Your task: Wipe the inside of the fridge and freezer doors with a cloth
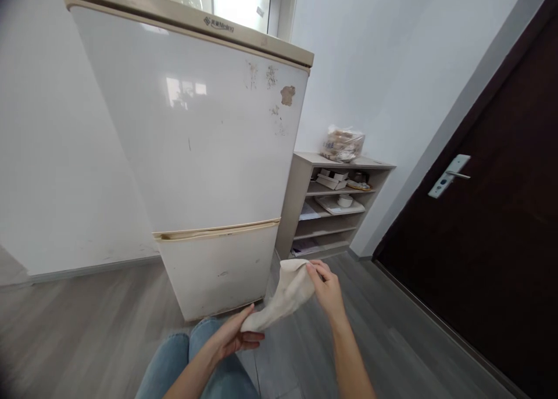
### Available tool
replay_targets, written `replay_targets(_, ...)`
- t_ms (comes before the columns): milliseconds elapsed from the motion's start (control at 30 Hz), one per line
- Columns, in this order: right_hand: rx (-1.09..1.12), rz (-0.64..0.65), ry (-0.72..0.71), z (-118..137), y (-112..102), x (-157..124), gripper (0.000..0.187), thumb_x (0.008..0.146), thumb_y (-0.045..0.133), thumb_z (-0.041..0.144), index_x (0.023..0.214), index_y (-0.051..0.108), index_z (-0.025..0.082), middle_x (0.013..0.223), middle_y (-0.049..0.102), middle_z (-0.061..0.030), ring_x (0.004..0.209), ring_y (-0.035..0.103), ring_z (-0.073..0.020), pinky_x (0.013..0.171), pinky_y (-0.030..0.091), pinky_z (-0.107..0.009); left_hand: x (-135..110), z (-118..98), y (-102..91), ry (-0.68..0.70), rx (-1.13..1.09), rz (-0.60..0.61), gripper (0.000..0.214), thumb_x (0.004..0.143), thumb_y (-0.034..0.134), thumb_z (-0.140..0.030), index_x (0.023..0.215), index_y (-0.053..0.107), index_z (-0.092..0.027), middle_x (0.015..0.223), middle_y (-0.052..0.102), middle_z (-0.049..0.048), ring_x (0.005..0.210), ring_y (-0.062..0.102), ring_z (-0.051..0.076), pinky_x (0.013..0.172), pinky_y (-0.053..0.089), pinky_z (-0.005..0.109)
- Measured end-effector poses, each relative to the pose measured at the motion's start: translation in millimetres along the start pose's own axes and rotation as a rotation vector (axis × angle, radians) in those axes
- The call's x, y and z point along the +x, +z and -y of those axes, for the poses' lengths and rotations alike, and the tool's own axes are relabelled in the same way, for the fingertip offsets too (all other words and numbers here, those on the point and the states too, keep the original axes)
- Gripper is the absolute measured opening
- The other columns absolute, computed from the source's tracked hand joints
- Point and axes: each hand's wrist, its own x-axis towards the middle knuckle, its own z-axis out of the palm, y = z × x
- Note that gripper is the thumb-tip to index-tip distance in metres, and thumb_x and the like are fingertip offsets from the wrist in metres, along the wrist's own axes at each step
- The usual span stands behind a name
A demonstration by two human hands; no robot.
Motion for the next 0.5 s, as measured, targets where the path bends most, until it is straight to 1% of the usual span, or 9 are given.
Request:
replay_targets(67, 0.004, 0.004, 0.019, 2, -7, 2, 0.058, 0.073, 0.066, 0.075, 0.071, 0.076, 0.019, 0.08, 0.072, -0.0104, 0.08, 0.064, -0.0247, 0.073, 0.051, -0.032, 2, 6, 6.3, -0.011, 0.116, 0.03, 0.066, 0.06, 0.077, -0.071, 0.1, 0.07, -0.019, 0.09, 0.073, 0.0066, 0.076, 0.071, 0.022, 0.073, 0.055, 0.039)
replay_targets(133, -0.003, 0.011, 0.059, 3, -14, 3, 0.061, 0.073, 0.064, 0.078, 0.073, 0.077, 0.018, 0.073, 0.071, -0.0089, 0.071, 0.062, -0.0227, 0.066, 0.049, -0.031, 2, 10, 13.8, 0.0, 0.139, 0.084, 0.065, 0.052, 0.084, -0.068, 0.09, 0.073, -0.017, 0.095, 0.073, 0.0088, 0.079, 0.068, 0.02, 0.07, 0.053, 0.036)
replay_targets(200, -0.014, -0.002, 0.092, 4, -20, 5, 0.063, 0.071, 0.065, 0.08, 0.074, 0.077, 0.018, 0.073, 0.072, -0.0091, 0.07, 0.061, -0.0224, 0.063, 0.048, -0.03, 1, 10, 21.6, 0.05, 0.112, 0.134, 0.055, 0.048, 0.091, -0.058, 0.078, 0.072, -0.017, 0.092, 0.074, 0.0067, 0.081, 0.066, 0.016, 0.071, 0.051, 0.03)
replay_targets(267, -0.001, -0.007, 0.132, 3, -28, 9, 0.063, 0.069, 0.067, 0.079, 0.076, 0.078, 0.017, 0.078, 0.074, -0.0102, 0.073, 0.062, -0.0234, 0.063, 0.048, -0.031, -1, 5, 28.4, 0.111, 0.047, 0.153, 0.046, 0.048, 0.093, -0.05, 0.072, 0.068, -0.019, 0.083, 0.072, 0.0022, 0.081, 0.066, 0.013, 0.074, 0.051, 0.026)
replay_targets(300, 0.017, 0.018, 0.169, 2, -33, 12, 0.062, 0.067, 0.07, 0.077, 0.079, 0.078, 0.017, 0.081, 0.074, -0.0105, 0.075, 0.063, -0.0239, 0.063, 0.048, -0.031, -2, 2, 31.0, 0.133, 0.019, 0.158, 0.043, 0.051, 0.092, -0.047, 0.074, 0.068, -0.02, 0.08, 0.072, 0.0005, 0.08, 0.066, 0.012, 0.076, 0.051, 0.025)
replay_targets(367, 0.062, 0.151, 0.288, -1, -42, 20, 0.055, 0.062, 0.078, 0.067, 0.086, 0.079, 0.018, 0.085, 0.075, -0.0099, 0.076, 0.064, -0.0239, 0.061, 0.047, -0.03, -3, -9, 34.7, 0.178, -0.007, 0.164, 0.041, 0.058, 0.088, -0.043, 0.088, 0.07, -0.022, 0.082, 0.074, 0.0005, 0.078, 0.068, 0.012, 0.076, 0.053, 0.026)
replay_targets(433, 0.104, 0.332, 0.429, -7, -52, 28, 0.05, 0.054, 0.085, 0.052, 0.091, 0.079, 0.019, 0.085, 0.076, -0.0085, 0.072, 0.064, -0.0219, 0.059, 0.046, -0.029, -1, -26, 36.3, 0.233, 0.009, 0.144, 0.052, 0.059, 0.086, -0.035, 0.106, 0.068, -0.022, 0.084, 0.077, 0.0031, 0.075, 0.069, 0.015, 0.072, 0.054, 0.029)
replay_targets(467, 0.113, 0.387, 0.477, -10, -57, 32, 0.047, 0.051, 0.086, 0.044, 0.09, 0.079, 0.019, 0.083, 0.076, -0.0078, 0.069, 0.063, -0.0205, 0.058, 0.045, -0.028, 0, -37, 36.5, 0.266, 0.026, 0.124, 0.057, 0.057, 0.086, -0.031, 0.11, 0.066, -0.021, 0.082, 0.077, 0.0037, 0.071, 0.068, 0.015, 0.07, 0.054, 0.03)
replay_targets(500, 0.119, 0.398, 0.494, -14, -63, 36, 0.044, 0.049, 0.085, 0.037, 0.088, 0.08, 0.018, 0.081, 0.075, -0.0074, 0.067, 0.062, -0.0195, 0.058, 0.045, -0.028, 2, -50, 36.5, 0.302, 0.042, 0.103, 0.06, 0.057, 0.085, -0.028, 0.112, 0.066, -0.02, 0.079, 0.077, 0.0032, 0.067, 0.067, 0.015, 0.067, 0.053, 0.029)
